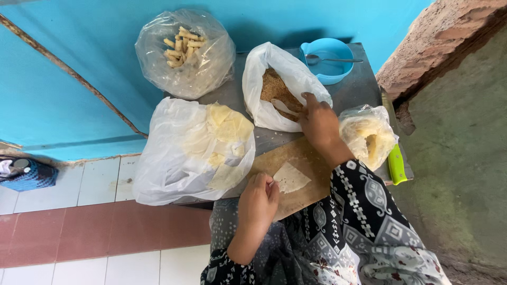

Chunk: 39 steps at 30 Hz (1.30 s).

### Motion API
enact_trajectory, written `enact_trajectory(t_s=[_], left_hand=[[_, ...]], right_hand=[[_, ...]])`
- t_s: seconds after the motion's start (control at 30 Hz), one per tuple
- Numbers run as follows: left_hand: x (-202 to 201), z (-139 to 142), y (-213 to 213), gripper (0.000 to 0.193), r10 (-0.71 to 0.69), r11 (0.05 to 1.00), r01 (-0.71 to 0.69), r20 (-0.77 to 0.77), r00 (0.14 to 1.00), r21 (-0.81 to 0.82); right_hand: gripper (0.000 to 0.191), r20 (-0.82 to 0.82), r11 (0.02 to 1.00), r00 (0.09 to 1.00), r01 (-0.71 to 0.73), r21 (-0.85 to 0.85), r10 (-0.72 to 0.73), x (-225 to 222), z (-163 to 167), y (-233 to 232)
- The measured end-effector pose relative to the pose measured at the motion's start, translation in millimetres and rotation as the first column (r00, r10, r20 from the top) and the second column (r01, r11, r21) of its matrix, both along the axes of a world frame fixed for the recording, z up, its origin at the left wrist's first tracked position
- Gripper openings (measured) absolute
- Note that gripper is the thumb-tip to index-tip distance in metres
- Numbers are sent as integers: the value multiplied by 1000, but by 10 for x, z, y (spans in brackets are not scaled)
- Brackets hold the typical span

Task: The person sits at a small table and folds square pastry wrappers around a spoonful of brown filling, pinching the edges closed by hand. The finished rolled pastries are placed into a plastic bag, and the person repeats the wrapping cycle with new wrappers.

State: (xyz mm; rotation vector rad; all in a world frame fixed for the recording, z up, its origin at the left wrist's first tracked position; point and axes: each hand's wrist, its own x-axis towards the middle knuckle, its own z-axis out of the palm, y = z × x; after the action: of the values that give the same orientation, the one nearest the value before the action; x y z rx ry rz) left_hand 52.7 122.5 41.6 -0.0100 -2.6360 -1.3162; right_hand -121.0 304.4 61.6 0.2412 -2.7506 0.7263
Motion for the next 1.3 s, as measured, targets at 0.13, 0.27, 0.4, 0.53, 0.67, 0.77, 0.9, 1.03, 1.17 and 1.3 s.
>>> enact_trajectory(t_s=[0.13,0.27,0.4,0.53,0.67,0.77,0.9,1.03,1.17,1.3], left_hand=[[-23,28,24,15,11,1000,-11,-16,1000,1],[-47,21,13,13,-6,999,6,3,1000,-42],[-56,-9,4,13,-3,1000,2,-11,1000,-25],[-66,-20,-28,14,-22,1000,22,-8,1000,12],[-53,-8,-42,14,-30,999,29,27,999,33],[-41,-6,-43,13,-25,999,25,9,1000,37],[-46,-19,-64,12,-38,999,38,-13,999,34],[-41,-35,-73,12,-38,999,38,1,999,15],[-31,-36,-54,12,-29,999,30,-24,999,30],[-26,-43,-72,10,-27,999,28,-69,997,27]], right_hand=[[52,38,998,999,-7,57,5,-229,-71,-60],[59,73,991,997,-19,134,9,-270,-103,-99],[58,84,990,996,8,144,-20,-259,-61,-126],[52,134,989,991,-3,-151,23,-316,76,-27],[40,55,941,997,-33,-338,55,-402,103,6],[36,91,863,994,-1,-506,54,-472,56,3],[27,11,837,1000,4,-547,3,-470,15,79],[21,-92,902,993,28,-430,-74,-446,0,74],[21,140,769,987,153,-621,-83,-495,-23,-30],[21,137,660,990,129,-740,-40,-487,-56,71]])
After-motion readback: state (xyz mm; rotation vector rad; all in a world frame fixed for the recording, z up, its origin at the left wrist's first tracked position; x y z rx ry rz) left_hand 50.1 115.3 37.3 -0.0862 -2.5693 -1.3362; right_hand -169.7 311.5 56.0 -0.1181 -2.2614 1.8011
